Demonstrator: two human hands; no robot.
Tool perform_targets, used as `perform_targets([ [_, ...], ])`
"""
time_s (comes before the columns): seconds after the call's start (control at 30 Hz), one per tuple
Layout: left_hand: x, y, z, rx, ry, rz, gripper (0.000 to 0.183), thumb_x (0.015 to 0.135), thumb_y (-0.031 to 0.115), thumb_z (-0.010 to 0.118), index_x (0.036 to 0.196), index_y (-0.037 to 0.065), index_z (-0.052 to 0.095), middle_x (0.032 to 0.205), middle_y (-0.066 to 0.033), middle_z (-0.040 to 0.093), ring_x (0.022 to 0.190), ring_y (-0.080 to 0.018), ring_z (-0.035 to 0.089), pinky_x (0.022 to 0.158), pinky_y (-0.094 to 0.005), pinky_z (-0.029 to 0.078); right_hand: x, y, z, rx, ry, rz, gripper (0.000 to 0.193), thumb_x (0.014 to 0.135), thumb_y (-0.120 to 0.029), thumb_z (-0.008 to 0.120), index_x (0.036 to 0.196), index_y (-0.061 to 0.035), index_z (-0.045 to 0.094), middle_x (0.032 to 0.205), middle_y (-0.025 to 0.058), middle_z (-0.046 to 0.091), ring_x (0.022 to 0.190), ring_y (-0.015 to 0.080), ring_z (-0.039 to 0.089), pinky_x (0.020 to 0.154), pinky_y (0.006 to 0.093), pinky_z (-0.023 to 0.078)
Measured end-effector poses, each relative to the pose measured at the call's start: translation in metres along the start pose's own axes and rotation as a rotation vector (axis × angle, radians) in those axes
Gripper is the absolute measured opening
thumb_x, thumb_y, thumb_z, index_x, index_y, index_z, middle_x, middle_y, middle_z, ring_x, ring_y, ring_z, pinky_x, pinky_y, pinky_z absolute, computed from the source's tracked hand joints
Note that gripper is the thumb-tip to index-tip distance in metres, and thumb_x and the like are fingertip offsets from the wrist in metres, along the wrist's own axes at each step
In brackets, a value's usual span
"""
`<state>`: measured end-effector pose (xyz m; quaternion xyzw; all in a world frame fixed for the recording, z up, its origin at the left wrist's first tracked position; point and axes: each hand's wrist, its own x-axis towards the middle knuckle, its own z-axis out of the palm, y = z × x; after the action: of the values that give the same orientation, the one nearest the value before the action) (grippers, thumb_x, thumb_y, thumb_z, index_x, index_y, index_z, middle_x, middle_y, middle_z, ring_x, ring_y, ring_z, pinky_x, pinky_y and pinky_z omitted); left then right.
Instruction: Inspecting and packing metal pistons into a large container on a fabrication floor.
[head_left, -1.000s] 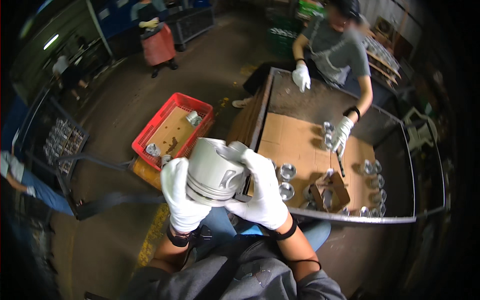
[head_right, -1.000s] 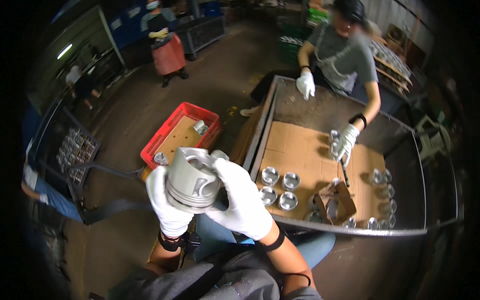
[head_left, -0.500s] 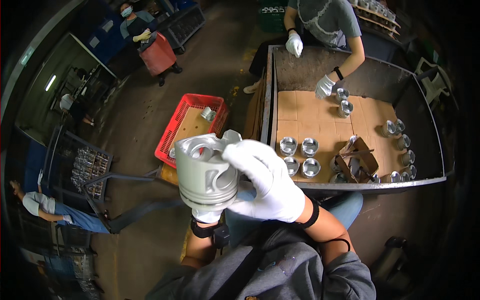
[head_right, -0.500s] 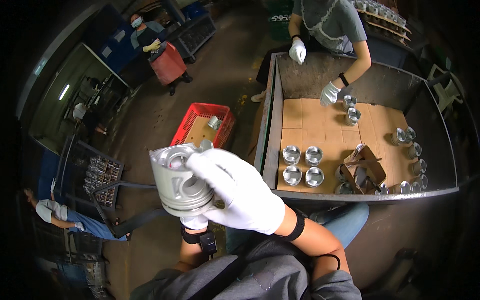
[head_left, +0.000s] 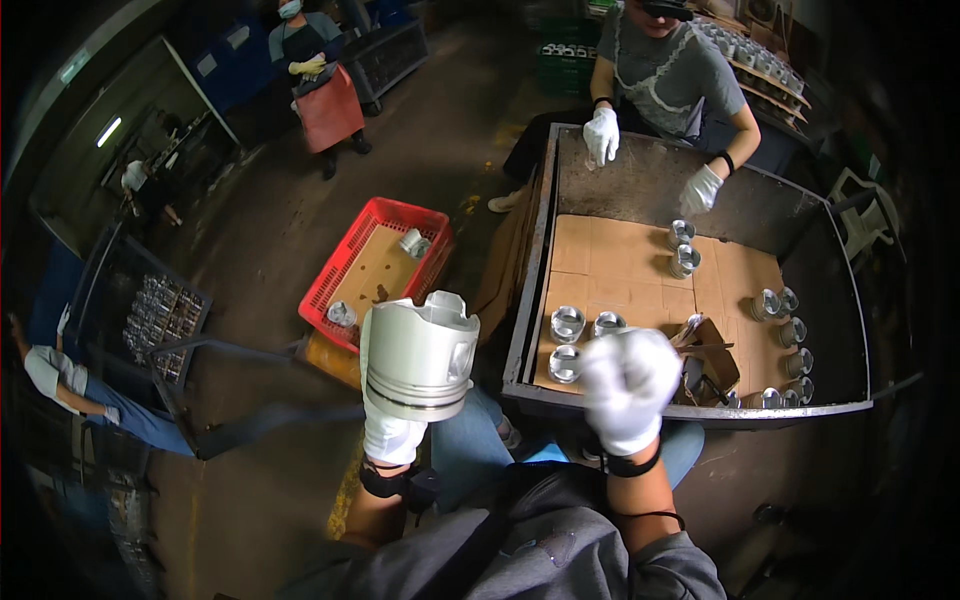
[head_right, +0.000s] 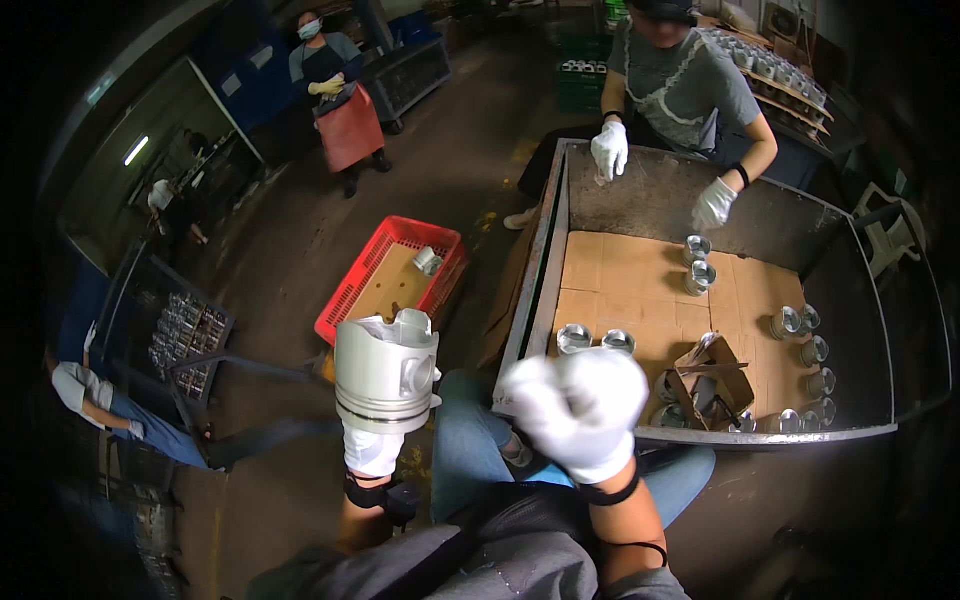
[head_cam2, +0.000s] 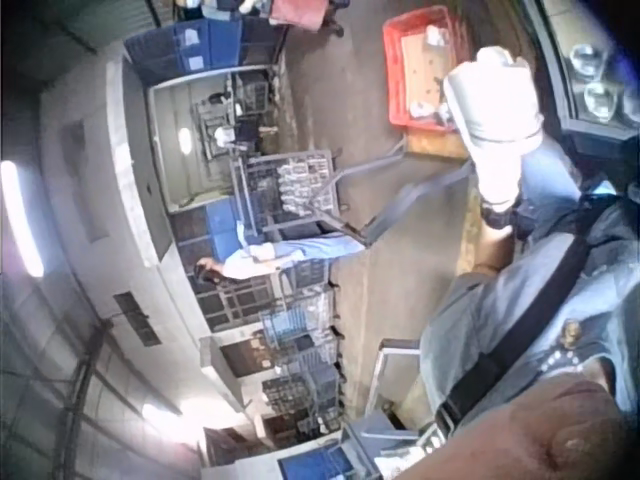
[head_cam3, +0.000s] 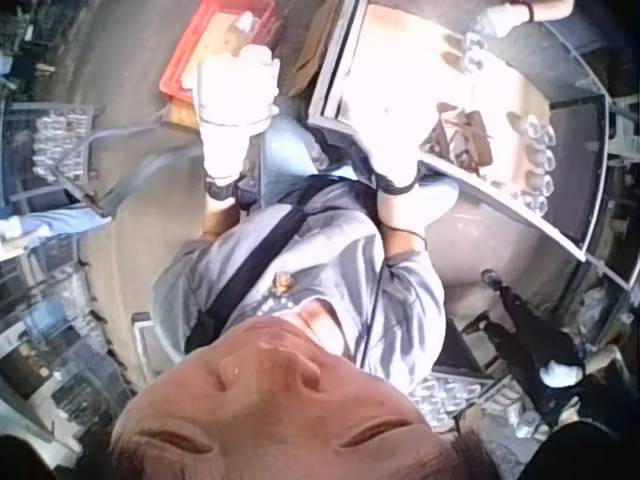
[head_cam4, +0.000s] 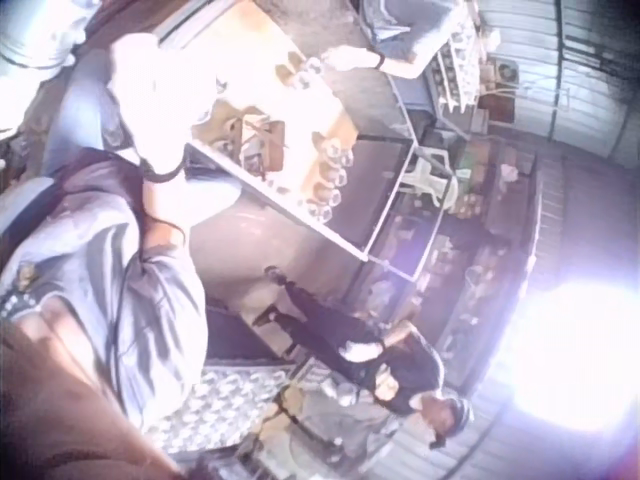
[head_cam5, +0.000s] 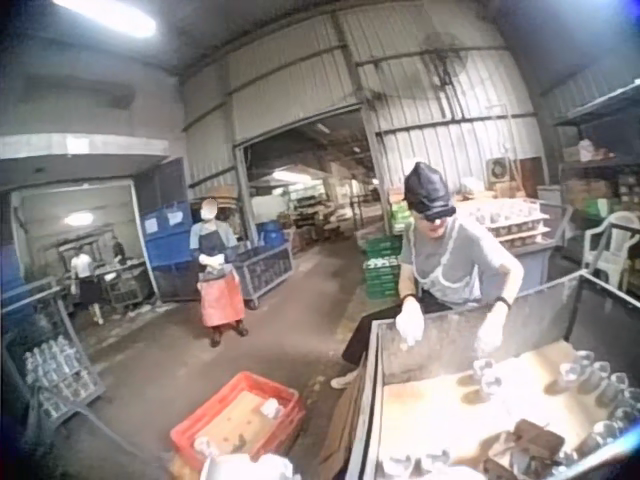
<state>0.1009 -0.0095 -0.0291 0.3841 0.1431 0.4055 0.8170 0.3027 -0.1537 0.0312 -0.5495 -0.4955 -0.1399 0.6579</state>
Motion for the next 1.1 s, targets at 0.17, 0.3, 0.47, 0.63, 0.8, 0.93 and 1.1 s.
perform_targets([
  [0.17, 0.006, 0.009, 0.021, -0.117, 0.109, -0.02, 0.057, 0.099, 0.039, 0.05, 0.146, 0.009, 0.037, 0.122, -0.0226, 0.061, 0.093, -0.0348, 0.068, 0.066, -0.0426, 0.063, -0.013, 0.017, 0.008, 0.13, 0.056, 0.37, 0.02, 0.081, -0.007, 0.074, 0.076, -0.0031, 0.055, 0.065, 0.0023, 0.054, 0.052, 0.0102, 0.049, 0.05, 0.0283, 0.038],
  [0.3, 0.011, 0.008, 0.016, -0.211, 0.151, -0.117, 0.056, 0.099, 0.034, 0.051, 0.147, 0.009, 0.036, 0.118, -0.0207, 0.063, 0.095, -0.0325, 0.068, 0.064, -0.0408, 0.063, -0.002, 0.004, 0.023, 0.226, -0.36, 0.405, 0.067, 0.067, -0.023, 0.09, 0.12, -0.0024, 0.054, 0.115, 0.0129, 0.055, 0.079, 0.0162, 0.056, 0.071, 0.0295, 0.05],
  [0.47, 0.004, 0.011, 0.013, 0.231, 0.1, 0.048, 0.058, 0.099, 0.034, 0.052, 0.147, 0.006, 0.036, 0.134, -0.0185, 0.054, 0.112, -0.0318, 0.061, 0.086, -0.0424, 0.054, -0.005, -0.001, 0.034, 0.188, -0.569, 0.381, 0.105, 0.06, -0.038, 0.093, 0.143, 0.0012, 0.041, 0.134, 0.0204, 0.05, 0.112, 0.03, 0.059, 0.096, 0.0384, 0.049],
  [0.63, 0.004, 0.001, 0.017, 0.69, 0.08, 0.436, 0.076, 0.082, -0.002, 0.071, 0.148, 0.0, 0.033, 0.138, -0.0177, 0.053, 0.125, -0.0278, 0.055, 0.106, -0.0396, 0.046, -0.01, 0.002, 0.053, 0.084, -0.554, 0.061, 0.109, 0.065, -0.035, 0.088, 0.149, 0.0017, 0.03, 0.138, 0.0253, 0.048, 0.124, 0.0384, 0.053, 0.097, 0.0403, 0.05],
  [0.8, 0.001, 0.003, 0.031, 0.885, -0.003, 0.532, 0.083, 0.08, 0.007, 0.075, 0.15, 0.001, 0.031, 0.137, -0.0191, 0.054, 0.123, -0.0269, 0.056, 0.105, -0.0387, 0.045, -0.018, 0.008, 0.053, 0.062, -0.509, 0.06, 0.106, 0.066, -0.025, 0.086, 0.152, -0.0045, 0.027, 0.132, 0.0223, 0.048, 0.112, 0.0392, 0.059, 0.093, 0.0409, 0.053],
  [0.93, 0.001, 0.002, 0.027, 0.906, 0.041, 0.511, 0.09, 0.076, 0.009, 0.079, 0.151, -0.001, 0.029, 0.136, -0.0188, 0.055, 0.122, -0.027, 0.057, 0.104, -0.0374, 0.045, -0.017, 0.006, 0.049, 0.067, -0.537, 0.099, 0.105, 0.066, -0.024, 0.087, 0.152, -0.0084, 0.029, 0.131, 0.0218, 0.047, 0.115, 0.0399, 0.057, 0.095, 0.042, 0.051],
  [1.1, 0.001, 0.006, 0.023, 1.195, -0.012, 0.707, 0.096, 0.072, 0.009, 0.083, 0.15, -0.003, 0.028, 0.133, -0.02, 0.057, 0.119, -0.0286, 0.059, 0.103, -0.0383, 0.045, -0.02, 0.006, 0.052, 0.143, -0.447, 0.147, 0.096, 0.065, -0.016, 0.085, 0.148, -0.0084, 0.037, 0.129, 0.0203, 0.047, 0.119, 0.039, 0.053, 0.1, 0.0423, 0.047],
])
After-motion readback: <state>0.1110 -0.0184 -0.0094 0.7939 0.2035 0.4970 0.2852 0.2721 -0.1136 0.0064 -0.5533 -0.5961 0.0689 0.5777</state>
